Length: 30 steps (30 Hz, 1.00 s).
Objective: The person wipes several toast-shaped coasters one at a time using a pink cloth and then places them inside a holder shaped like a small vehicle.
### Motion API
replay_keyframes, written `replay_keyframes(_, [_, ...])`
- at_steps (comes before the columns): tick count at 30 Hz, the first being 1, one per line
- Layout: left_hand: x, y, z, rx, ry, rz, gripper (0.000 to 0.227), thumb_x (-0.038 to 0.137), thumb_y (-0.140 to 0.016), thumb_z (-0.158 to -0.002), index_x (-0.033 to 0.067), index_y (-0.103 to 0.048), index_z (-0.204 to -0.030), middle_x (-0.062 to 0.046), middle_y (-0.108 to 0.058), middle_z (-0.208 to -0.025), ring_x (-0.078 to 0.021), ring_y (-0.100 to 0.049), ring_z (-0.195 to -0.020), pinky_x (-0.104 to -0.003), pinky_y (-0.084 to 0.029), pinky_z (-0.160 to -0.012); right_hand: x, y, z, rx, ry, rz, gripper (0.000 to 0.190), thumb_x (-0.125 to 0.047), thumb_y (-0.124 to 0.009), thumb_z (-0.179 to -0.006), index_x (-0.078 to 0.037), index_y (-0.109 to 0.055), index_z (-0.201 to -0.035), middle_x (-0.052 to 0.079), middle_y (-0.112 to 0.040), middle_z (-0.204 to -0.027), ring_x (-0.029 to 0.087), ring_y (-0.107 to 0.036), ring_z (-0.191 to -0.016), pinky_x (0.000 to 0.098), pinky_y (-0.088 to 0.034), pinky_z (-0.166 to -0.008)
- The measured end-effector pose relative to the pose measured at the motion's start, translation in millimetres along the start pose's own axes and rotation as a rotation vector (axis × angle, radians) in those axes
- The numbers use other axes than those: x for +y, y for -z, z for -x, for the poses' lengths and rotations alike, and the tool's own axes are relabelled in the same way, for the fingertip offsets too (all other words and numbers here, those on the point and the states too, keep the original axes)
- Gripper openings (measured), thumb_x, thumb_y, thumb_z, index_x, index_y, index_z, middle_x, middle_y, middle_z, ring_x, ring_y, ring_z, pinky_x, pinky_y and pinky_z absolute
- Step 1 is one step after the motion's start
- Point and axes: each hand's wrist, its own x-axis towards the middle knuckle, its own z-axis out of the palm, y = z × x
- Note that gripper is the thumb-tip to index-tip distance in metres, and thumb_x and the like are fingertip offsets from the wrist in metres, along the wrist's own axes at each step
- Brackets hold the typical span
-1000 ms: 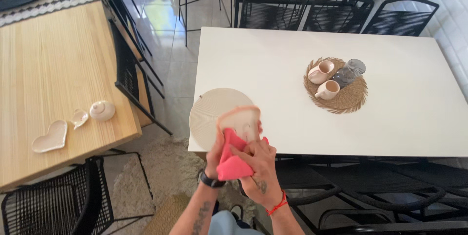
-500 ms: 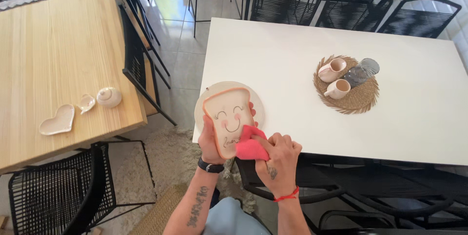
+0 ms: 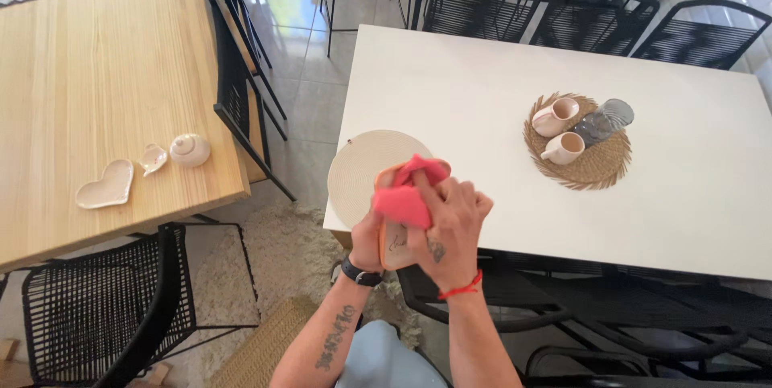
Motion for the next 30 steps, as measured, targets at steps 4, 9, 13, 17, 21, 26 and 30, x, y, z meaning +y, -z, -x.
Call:
replay_keyframes(4, [-5,-27,16,0.116,0.041,0.237,0.079,0.062,-0.048,-0.135,0.0072,-0.061,-0.19,-0.03,-0.072,-0.182,-0.0452,-0.074,-0.162,-0.065,-0.051,-0.149,-12,-13,28,-0.1,0.053,-0.172,0.055,-0.028,-0.064,-0.1,-0.022,-0.097,-0.145,-0.003,-0.053,-0.106,0.022,-0.055,-0.103,0.049,-0.033,-0.111])
replay_keyframes(9, [22,-81,11,0.141,0.04,0.031,0.1,0.086,-0.045,-0.126,0.0144,-0.056,-0.195,-0.029,-0.072,-0.183,-0.0472,-0.077,-0.158,-0.072,-0.055,-0.141,-9,-11,68,-0.143,0.109,-0.204,0.05,-0.022,-0.065,-0.099,-0.026,-0.098,-0.137,-0.003,-0.054,-0.105,0.027,-0.063,-0.104,0.0492,-0.035,-0.111])
replay_keyframes(13, [26,-67,1,0.144,0.075,0.075,0.104,0.095,-0.037,-0.122,0.0229,-0.057,-0.194,-0.022,-0.076,-0.18,-0.0495,-0.076,-0.16,-0.077,-0.057,-0.14,5,1,82,-0.212,0.082,-0.187,0.046,-0.028,-0.067,-0.097,-0.04,-0.102,-0.125,-0.008,-0.052,-0.099,0.021,-0.058,-0.094,0.0462,-0.035,-0.107])
replay_keyframes(17, [23,-33,-2,0.103,0.035,0.123,0.108,0.1,-0.044,-0.117,0.0293,-0.051,-0.199,-0.026,-0.069,-0.187,-0.0577,-0.07,-0.165,-0.085,-0.053,-0.138,27,2,85,-0.144,0.005,-0.051,0.035,-0.024,-0.073,-0.098,-0.039,-0.098,-0.118,-0.011,-0.049,-0.098,0.02,-0.056,-0.089,0.0432,-0.036,-0.105])
replay_keyframes(21, [40,-23,-3,0.029,0.102,0.137,0.114,0.106,-0.044,-0.113,0.0303,-0.051,-0.198,-0.03,-0.07,-0.184,-0.0613,-0.073,-0.16,-0.083,-0.06,-0.131,19,-4,62,-0.079,-0.062,-0.012,0.033,-0.021,-0.071,-0.101,-0.035,-0.097,-0.116,-0.009,-0.048,-0.098,0.018,-0.054,-0.088,0.0435,-0.036,-0.105])
replay_keyframes(26, [31,-10,25,0.028,0.111,0.075,0.103,0.092,-0.048,-0.121,0.0238,-0.049,-0.199,-0.025,-0.072,-0.183,-0.0532,-0.076,-0.158,-0.075,-0.062,-0.134,9,-11,25,-0.015,-0.05,0.073,0.022,-0.027,-0.071,-0.109,-0.026,-0.093,-0.109,-0.008,-0.048,-0.098,0.02,-0.053,-0.092,0.0492,-0.035,-0.109])
replay_keyframes(30, [25,39,20,0.005,0.147,0.053,0.098,0.09,-0.045,-0.122,0.0287,-0.053,-0.198,-0.027,-0.075,-0.18,-0.0549,-0.077,-0.156,-0.078,-0.063,-0.131,-11,-13,12,0.029,-0.038,0.083,0.029,-0.018,-0.073,-0.102,-0.022,-0.094,-0.121,-0.006,-0.048,-0.101,0.018,-0.057,-0.091,0.0461,-0.037,-0.112])
